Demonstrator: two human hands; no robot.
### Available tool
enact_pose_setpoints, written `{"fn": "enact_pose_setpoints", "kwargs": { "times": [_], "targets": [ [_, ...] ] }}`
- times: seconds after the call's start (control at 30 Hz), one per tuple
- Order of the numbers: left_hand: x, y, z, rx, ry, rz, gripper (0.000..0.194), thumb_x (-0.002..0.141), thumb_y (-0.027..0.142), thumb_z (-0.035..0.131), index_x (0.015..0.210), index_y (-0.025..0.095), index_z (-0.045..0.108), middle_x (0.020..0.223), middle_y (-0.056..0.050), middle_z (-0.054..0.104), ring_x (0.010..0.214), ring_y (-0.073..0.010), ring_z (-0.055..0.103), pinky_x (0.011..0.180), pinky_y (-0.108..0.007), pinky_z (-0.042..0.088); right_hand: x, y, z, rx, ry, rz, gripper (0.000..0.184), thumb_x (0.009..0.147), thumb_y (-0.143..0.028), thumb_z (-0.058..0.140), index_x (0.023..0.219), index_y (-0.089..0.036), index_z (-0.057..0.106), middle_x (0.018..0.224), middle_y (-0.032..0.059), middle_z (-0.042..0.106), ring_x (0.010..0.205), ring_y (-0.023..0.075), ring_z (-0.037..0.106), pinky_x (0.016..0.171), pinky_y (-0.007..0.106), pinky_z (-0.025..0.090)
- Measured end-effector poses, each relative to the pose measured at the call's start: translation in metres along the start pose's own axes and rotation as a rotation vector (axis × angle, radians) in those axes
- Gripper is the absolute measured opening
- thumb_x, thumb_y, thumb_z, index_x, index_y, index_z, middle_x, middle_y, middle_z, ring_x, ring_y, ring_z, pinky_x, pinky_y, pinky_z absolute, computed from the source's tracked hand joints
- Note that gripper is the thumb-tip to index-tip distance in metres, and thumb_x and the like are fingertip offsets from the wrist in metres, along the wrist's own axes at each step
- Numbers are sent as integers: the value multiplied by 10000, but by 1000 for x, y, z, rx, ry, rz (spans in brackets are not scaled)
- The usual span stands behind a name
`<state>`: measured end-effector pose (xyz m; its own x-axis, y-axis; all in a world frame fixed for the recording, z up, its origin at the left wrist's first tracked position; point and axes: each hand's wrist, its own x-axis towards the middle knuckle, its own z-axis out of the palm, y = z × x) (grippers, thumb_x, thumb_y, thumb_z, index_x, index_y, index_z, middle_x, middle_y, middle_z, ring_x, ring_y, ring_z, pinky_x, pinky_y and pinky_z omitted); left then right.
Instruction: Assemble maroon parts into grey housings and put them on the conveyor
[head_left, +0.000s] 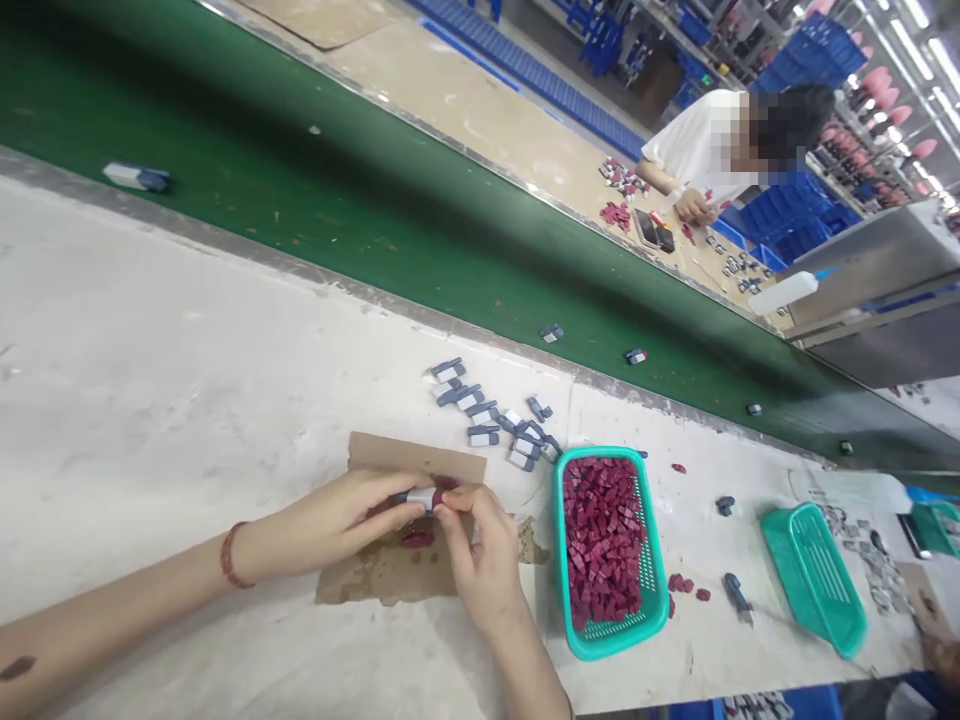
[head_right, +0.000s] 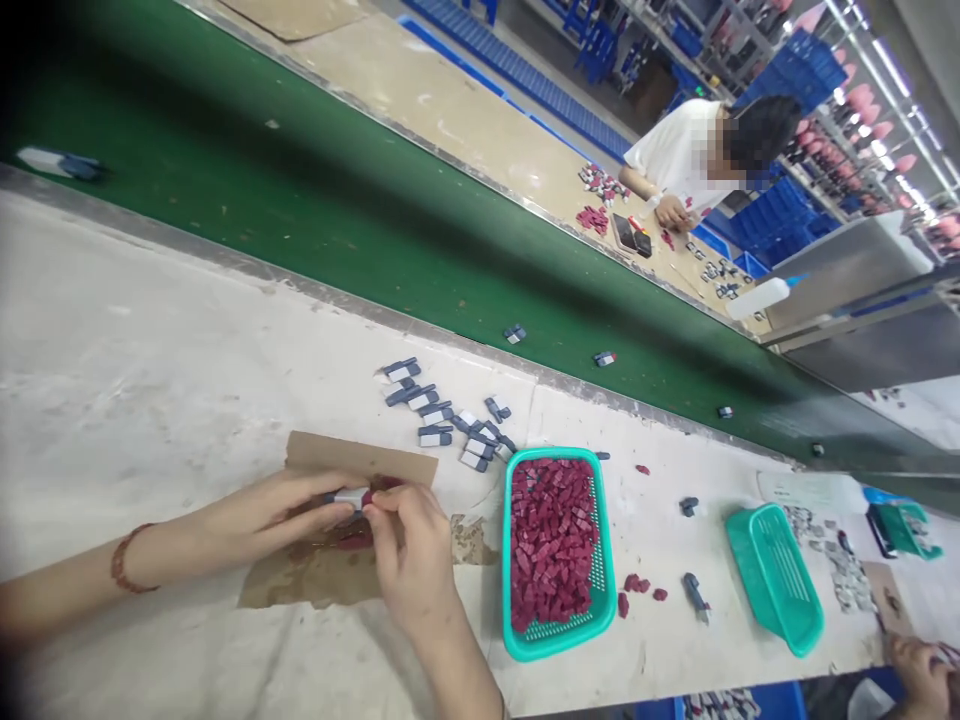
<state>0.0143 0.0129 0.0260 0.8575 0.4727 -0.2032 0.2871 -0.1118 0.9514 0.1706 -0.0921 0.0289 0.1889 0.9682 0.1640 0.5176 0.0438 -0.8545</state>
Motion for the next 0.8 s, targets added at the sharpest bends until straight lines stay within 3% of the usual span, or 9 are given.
{"fn": "enact_pose_setpoints", "kwargs": {
  "times": [0.1, 0.2, 0.3, 0.37, 0.47, 0.53, 0.63, 0.73, 0.8],
  "targets": [
    [26, 15, -13, 82, -53, 31, 305, 877, 469, 507, 907, 229, 693, 904, -42, 721, 829, -236, 643, 736, -258, 470, -12, 1, -14, -27, 37, 35, 224, 930, -178, 464, 1086, -204, 621, 904, 57, 712, 824, 176, 666, 748, 287, 533],
    [66, 20, -39, 188, 172, 66, 378, 858, 540, 502, 932, 213, 677, 996, -53, 710, 931, -245, 611, 815, -269, 465, -29, 4, -42, -128, 131, 42, 302, 931, -179, 467, 1215, -209, 564, 993, 73, 700, 891, 187, 657, 778, 302, 527],
    [111, 17, -72, 366, 469, 16, 424, 876, 528, 480, 1051, 166, 614, 1103, -67, 684, 968, -227, 585, 864, -280, 462, -44, 16, -83, -304, 272, 115, 217, 933, -199, 476, 1098, -219, 617, 1012, 85, 676, 947, 216, 629, 804, 343, 517],
    [137, 13, -91, 556, 529, -14, 431, 914, 479, 426, 1106, 128, 586, 1115, -90, 675, 961, -231, 585, 882, -317, 464, -50, 29, -112, -442, 351, 185, 192, 936, -226, 484, 1056, -219, 634, 1000, 89, 654, 949, 233, 612, 826, 383, 507],
    [170, 10, -104, 712, 523, -3, 407, 922, 354, 396, 1102, 50, 596, 1167, -180, 638, 1087, -315, 537, 982, -453, 399, -49, 49, -143, -609, 330, 173, 209, 926, -259, 500, 1081, -218, 636, 1022, 101, 631, 958, 261, 589, 827, 431, 504],
    [191, 12, -100, 756, 529, 32, 393, 894, 283, 414, 1118, 11, 589, 1237, -229, 589, 1204, -360, 456, 1052, -509, 307, -42, 60, -152, -693, 270, 125, 228, 926, -241, 491, 1106, -216, 628, 1029, 108, 619, 948, 271, 576, 799, 440, 511],
    [223, 21, -77, 826, 481, 161, 432, 868, 278, 456, 1212, 33, 548, 1323, -218, 538, 1280, -344, 399, 1096, -485, 256, -30, 69, -153, -802, 187, 47, 227, 921, -187, 484, 1094, -217, 627, 1010, 105, 607, 908, 269, 565, 770, 431, 514],
    [254, 37, -42, 833, 291, 363, 500, 854, 296, 485, 1308, 86, 491, 1398, -183, 486, 1312, -325, 375, 1108, -464, 246, -22, 73, -149, -879, 146, 13, 185, 917, -167, 484, 1009, -211, 639, 977, 105, 606, 867, 265, 557, 739, 414, 515],
    [271, 47, -16, 754, 153, 410, 522, 830, 259, 512, 1332, 122, 478, 1424, -159, 468, 1301, -314, 394, 1096, -446, 271, -21, 73, -148, -888, 159, 31, 168, 920, -172, 479, 963, -200, 639, 966, 110, 608, 863, 268, 556, 723, 409, 515]
  ]
}}
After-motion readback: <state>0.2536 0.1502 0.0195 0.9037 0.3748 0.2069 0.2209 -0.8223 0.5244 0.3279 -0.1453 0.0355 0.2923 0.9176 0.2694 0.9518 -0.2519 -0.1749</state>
